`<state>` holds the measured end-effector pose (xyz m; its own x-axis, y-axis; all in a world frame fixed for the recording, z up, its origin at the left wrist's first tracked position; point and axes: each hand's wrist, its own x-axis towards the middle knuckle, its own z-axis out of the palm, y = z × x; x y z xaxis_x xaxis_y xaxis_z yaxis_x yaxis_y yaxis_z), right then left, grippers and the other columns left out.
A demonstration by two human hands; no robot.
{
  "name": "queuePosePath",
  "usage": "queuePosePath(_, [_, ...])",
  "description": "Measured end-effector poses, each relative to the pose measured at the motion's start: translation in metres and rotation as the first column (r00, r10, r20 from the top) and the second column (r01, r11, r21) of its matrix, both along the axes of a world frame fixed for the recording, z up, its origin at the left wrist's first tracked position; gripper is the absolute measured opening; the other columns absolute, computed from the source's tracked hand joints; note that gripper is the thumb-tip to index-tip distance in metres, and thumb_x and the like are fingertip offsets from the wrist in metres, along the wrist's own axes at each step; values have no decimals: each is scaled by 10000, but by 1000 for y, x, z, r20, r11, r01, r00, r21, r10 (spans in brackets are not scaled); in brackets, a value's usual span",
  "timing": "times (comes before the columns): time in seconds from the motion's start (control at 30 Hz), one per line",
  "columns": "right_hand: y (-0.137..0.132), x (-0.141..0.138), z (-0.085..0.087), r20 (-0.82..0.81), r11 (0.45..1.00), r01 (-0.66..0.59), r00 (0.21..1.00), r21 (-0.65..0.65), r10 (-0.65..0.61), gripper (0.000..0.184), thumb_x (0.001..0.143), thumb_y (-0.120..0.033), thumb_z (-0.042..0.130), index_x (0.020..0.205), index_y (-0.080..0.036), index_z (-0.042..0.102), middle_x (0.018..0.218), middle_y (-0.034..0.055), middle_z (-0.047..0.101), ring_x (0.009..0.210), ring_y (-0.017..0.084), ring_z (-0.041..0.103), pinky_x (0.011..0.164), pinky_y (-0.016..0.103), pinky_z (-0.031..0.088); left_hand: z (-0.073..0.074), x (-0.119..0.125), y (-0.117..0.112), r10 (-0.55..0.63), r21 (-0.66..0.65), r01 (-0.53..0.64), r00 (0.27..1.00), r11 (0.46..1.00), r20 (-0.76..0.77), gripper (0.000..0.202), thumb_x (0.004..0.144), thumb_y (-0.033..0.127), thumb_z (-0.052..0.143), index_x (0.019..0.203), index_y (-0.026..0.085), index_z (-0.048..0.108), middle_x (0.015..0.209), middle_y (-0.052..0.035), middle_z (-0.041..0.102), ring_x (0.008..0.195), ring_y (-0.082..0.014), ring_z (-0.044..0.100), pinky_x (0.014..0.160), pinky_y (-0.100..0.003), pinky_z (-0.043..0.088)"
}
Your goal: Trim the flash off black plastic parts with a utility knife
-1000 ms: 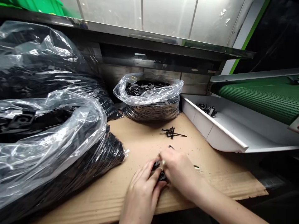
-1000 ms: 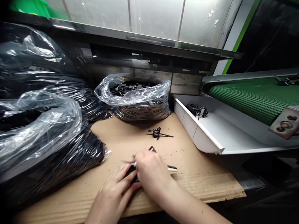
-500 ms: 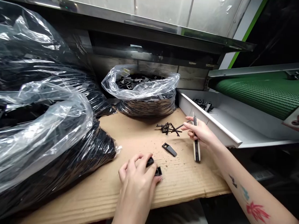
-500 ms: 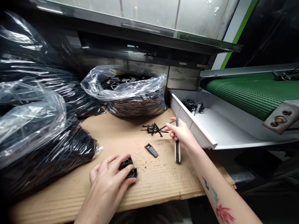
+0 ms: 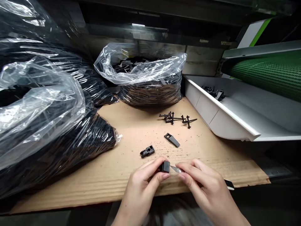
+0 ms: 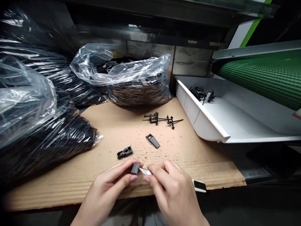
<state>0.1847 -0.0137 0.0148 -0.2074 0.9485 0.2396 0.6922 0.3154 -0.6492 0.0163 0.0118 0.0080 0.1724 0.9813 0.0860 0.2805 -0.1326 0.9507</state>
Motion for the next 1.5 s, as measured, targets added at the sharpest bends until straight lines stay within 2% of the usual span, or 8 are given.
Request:
queuePosePath(0.37, [3, -4, -5, 3, 988, -45, 999, 147, 45, 223, 892, -227, 408, 819, -202, 617, 648, 20, 520, 595, 143, 506, 517, 240, 386, 3, -4, -4, -31, -75, 39, 994, 996, 108, 149, 750, 162, 595, 862, 185, 691, 864, 4, 703, 835, -147, 636, 729, -141, 480])
queuePosePath(0.57, [9, 13, 0, 14, 980, 30, 999, 199, -34, 139, 872, -206, 462, 893, -212, 599, 720, 15, 551, 625, 124, 563, 552, 208, 431, 2, -6, -5, -39, 31, 36, 994, 999, 105, 198, 728, 121, 631, 867, 245, 698, 796, 58, 710, 756, -108, 646, 674, -102, 480])
queuePosePath(0.77, [4, 11, 11, -37, 985, -139, 989, 105, 143, 184, 863, -129, 449, 959, -232, 567, 806, 9, 575, 732, 112, 592, 611, 169, 458, 1, -8, -5, -48, 148, 39, 997, 988, 62, 345, 713, 32, 615, 938, 285, 684, 928, 78, 706, 894, -80, 632, 778, -58, 442])
queuePosePath(0.97, [7, -6, -1, -77, 995, -49, 995, 88, 56, 159, 859, -117, 430, 819, -204, 556, 669, -16, 573, 588, 113, 557, 542, 213, 411, 1, -7, -3, -81, 170, 68, 994, 983, 67, 334, 732, 17, 594, 924, 277, 680, 887, 79, 711, 804, -71, 646, 687, -50, 465])
queuePosePath(1.1, [6, -8, -1, -89, 996, -62, 994, 65, 68, 179, 857, -125, 421, 743, -191, 542, 623, -17, 550, 543, 104, 524, 509, 209, 380, 0, -7, -4, -76, 158, 66, 995, 985, 58, 294, 732, 32, 602, 916, 246, 681, 877, 60, 712, 783, -84, 647, 681, -69, 475])
queuePosePath(1.3, [-6, -10, 7, -136, 969, -243, 962, -39, 236, 212, 855, -147, 421, 692, -205, 543, 613, -30, 555, 554, 99, 550, 531, 183, 417, -1, -5, -4, -41, 117, 38, 999, 992, 17, 238, 763, 91, 582, 951, 203, 674, 842, 4, 708, 774, -121, 647, 685, -139, 500])
queuePosePath(1.4, [-3, -9, 10, -206, 996, -69, 977, -49, 57, 104, 844, -245, 485, 761, -221, 542, 637, -33, 569, 580, 109, 575, 502, 170, 432, 0, -4, -4, -83, 198, 93, 995, 976, -58, 176, 763, 148, 601, 893, 222, 695, 941, -37, 658, 894, -173, 597, 774, -223, 481])
queuePosePath(1.5, [4, -7, 10, -145, 990, 84, 984, -115, -100, 148, 835, -304, 503, 721, -209, 496, 621, -31, 543, 561, 111, 557, 474, 177, 431, 2, -5, -5, -125, 198, 133, 991, 971, -52, 162, 787, 198, 588, 908, 239, 687, 825, -30, 632, 765, -160, 585, 700, -235, 481])
